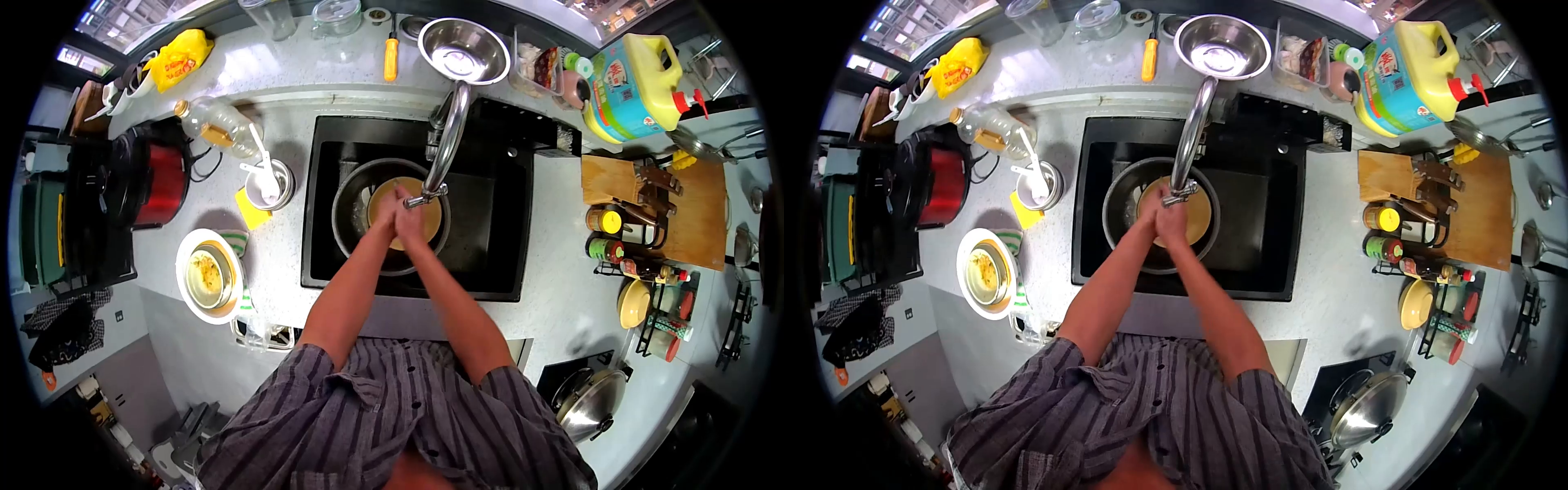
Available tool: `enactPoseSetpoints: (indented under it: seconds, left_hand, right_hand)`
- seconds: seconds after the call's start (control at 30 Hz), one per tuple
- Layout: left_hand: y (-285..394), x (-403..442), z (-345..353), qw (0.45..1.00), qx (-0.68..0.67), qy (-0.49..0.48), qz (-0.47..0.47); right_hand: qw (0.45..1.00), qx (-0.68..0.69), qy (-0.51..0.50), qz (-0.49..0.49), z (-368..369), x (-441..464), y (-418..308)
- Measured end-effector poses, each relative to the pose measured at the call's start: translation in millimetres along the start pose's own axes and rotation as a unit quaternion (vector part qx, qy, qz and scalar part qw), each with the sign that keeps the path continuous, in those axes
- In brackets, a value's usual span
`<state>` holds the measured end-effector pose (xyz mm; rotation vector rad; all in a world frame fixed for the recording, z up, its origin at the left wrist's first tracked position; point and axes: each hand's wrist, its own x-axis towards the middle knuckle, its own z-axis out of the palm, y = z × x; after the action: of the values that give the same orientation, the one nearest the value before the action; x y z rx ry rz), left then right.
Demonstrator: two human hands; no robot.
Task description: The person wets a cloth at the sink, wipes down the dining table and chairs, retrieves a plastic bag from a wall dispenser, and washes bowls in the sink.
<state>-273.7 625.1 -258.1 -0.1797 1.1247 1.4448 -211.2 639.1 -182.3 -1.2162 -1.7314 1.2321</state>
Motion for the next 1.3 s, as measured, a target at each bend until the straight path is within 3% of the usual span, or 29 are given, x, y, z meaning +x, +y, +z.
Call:
enactPoseSetpoints:
  seconds: [0.1, 0.13, 0.2, 0.3, 0.4, 0.43, 0.53, 0.57, 0.63, 0.7, 0.77, 0.87, 0.97, 1.07, 1.23, 1.3]
  left_hand:
    - [-49.7, 101.0, -85.2, 0.969, 0.133, -0.176, 0.114]
    - [-36.1, 72.3, -61.6, 0.982, 0.096, -0.132, 0.092]
    - [-8.8, 6.4, -6.7, 0.998, 0.007, -0.017, 0.057]
    - [19.0, -67.8, 61.2, 0.988, -0.090, 0.095, 0.085]
    - [19.0, -71.4, 70.3, 0.978, -0.135, 0.131, 0.093]
    - [15.6, -72.6, 66.9, 0.978, -0.068, 0.175, 0.095]
    - [13.6, -49.0, 33.1, 0.969, 0.190, 0.160, -0.007]
    - [-18.6, -14.9, 4.6, 0.954, 0.247, 0.151, 0.077]
    - [3.4, -22.1, 28.6, 0.970, 0.156, 0.171, 0.073]
    - [4.9, -24.8, 42.5, 0.984, 0.047, 0.163, 0.059]
    - [4.8, -17.6, 45.7, 0.988, -0.070, 0.128, 0.047]
    - [11.3, -15.2, 54.2, 0.984, -0.112, 0.136, 0.004]
    - [21.7, -24.1, 60.1, 0.987, -0.073, 0.138, 0.041]
    - [40.9, -47.7, 71.7, 0.985, -0.006, 0.171, 0.023]
    - [43.2, -72.0, 57.1, 0.994, -0.059, 0.057, 0.075]
    - [45.0, -79.5, 53.8, 0.995, -0.042, 0.019, 0.084]
  right_hand:
    - [0.982, 0.006, 0.072, -0.176, -7.0, -10.5, -40.5]
    - [0.981, 0.012, 0.056, -0.187, -13.7, -8.7, -44.4]
    - [0.990, 0.041, 0.007, -0.136, -20.3, -4.0, -40.5]
    - [0.991, 0.125, -0.048, 0.019, -15.9, 16.1, 7.7]
    - [0.990, 0.143, 0.000, 0.010, -16.8, 28.9, -3.2]
    - [0.995, 0.103, -0.009, -0.005, -27.5, 30.1, -25.4]
    - [0.944, 0.199, -0.005, 0.262, -21.6, 38.8, -0.6]
    - [0.950, 0.172, -0.027, 0.260, -29.4, 40.9, 1.6]
    - [0.981, 0.073, -0.120, 0.131, -43.4, 47.4, -9.4]
    - [0.972, -0.030, -0.230, 0.038, -58.3, 54.5, -2.2]
    - [0.971, -0.115, -0.207, -0.030, -81.4, 70.7, -26.4]
    - [0.966, -0.158, -0.188, -0.082, -99.8, 93.4, -44.6]
    - [0.968, -0.154, -0.173, -0.098, -105.5, 105.8, -56.0]
    - [0.983, -0.087, -0.147, -0.069, -97.3, 112.4, -45.7]
    - [0.960, 0.238, -0.112, 0.098, -79.6, 95.2, -44.6]
    - [0.961, 0.119, -0.179, 0.174, -79.4, 69.3, -48.4]
